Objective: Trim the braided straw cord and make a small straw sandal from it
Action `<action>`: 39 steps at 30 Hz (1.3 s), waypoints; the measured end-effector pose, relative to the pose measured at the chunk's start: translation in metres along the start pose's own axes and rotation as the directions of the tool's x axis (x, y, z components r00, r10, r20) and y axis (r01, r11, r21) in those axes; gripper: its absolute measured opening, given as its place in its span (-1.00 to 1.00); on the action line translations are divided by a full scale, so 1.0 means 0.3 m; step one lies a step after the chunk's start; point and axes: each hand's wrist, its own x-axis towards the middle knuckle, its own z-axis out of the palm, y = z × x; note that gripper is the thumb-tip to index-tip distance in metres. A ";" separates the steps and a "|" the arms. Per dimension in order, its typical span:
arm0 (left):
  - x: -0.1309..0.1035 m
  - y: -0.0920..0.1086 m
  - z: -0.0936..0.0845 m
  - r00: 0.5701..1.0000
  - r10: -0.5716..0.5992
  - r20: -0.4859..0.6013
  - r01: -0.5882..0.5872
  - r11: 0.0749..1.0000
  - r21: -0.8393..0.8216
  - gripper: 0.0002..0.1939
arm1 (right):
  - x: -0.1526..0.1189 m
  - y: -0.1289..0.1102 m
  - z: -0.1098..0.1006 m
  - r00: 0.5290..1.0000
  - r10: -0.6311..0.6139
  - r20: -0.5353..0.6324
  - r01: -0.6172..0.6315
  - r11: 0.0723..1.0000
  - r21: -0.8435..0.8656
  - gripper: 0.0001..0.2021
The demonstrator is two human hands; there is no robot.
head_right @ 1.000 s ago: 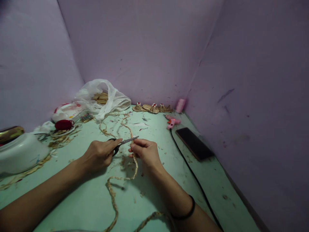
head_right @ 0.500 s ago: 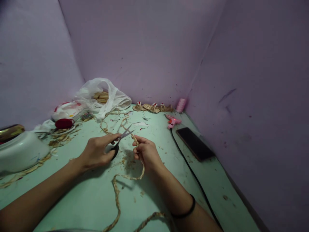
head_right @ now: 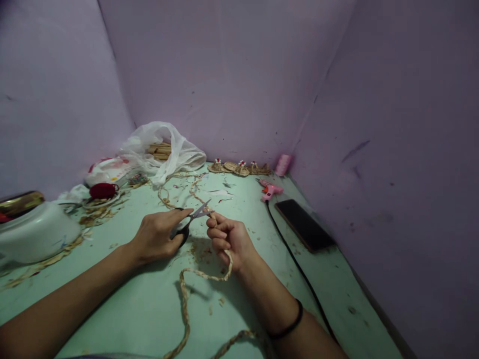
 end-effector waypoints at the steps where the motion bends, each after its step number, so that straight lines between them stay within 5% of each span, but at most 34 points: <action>1: -0.002 -0.004 0.003 0.999 -0.007 -0.031 0.006 1.000 -0.027 -0.47 | -0.001 -0.002 0.001 1.000 -0.003 -0.009 0.003 1.000 0.003 -0.80; 7: -0.001 -0.017 0.015 0.989 -0.101 -0.109 0.082 0.982 -0.170 -0.51 | 0.019 0.019 -0.015 0.942 -0.241 -0.235 0.180 0.951 -0.253 -0.83; 12: 0.002 -0.014 0.021 0.987 -0.129 -0.097 0.108 0.975 -0.196 -0.51 | 0.050 0.040 -0.047 0.868 -0.377 -0.324 0.194 0.857 -0.477 -0.93; 24: 0.003 -0.015 0.013 1.000 -0.003 0.015 0.004 1.000 -0.024 -0.46 | 0.024 0.008 -0.013 0.992 -0.058 -0.111 0.041 0.988 -0.150 -0.64; 39: 0.004 -0.022 0.013 0.992 0.012 0.124 -0.018 0.999 0.043 -0.45 | 0.016 0.032 -0.004 0.982 -0.162 -0.095 0.121 0.934 -0.335 -0.71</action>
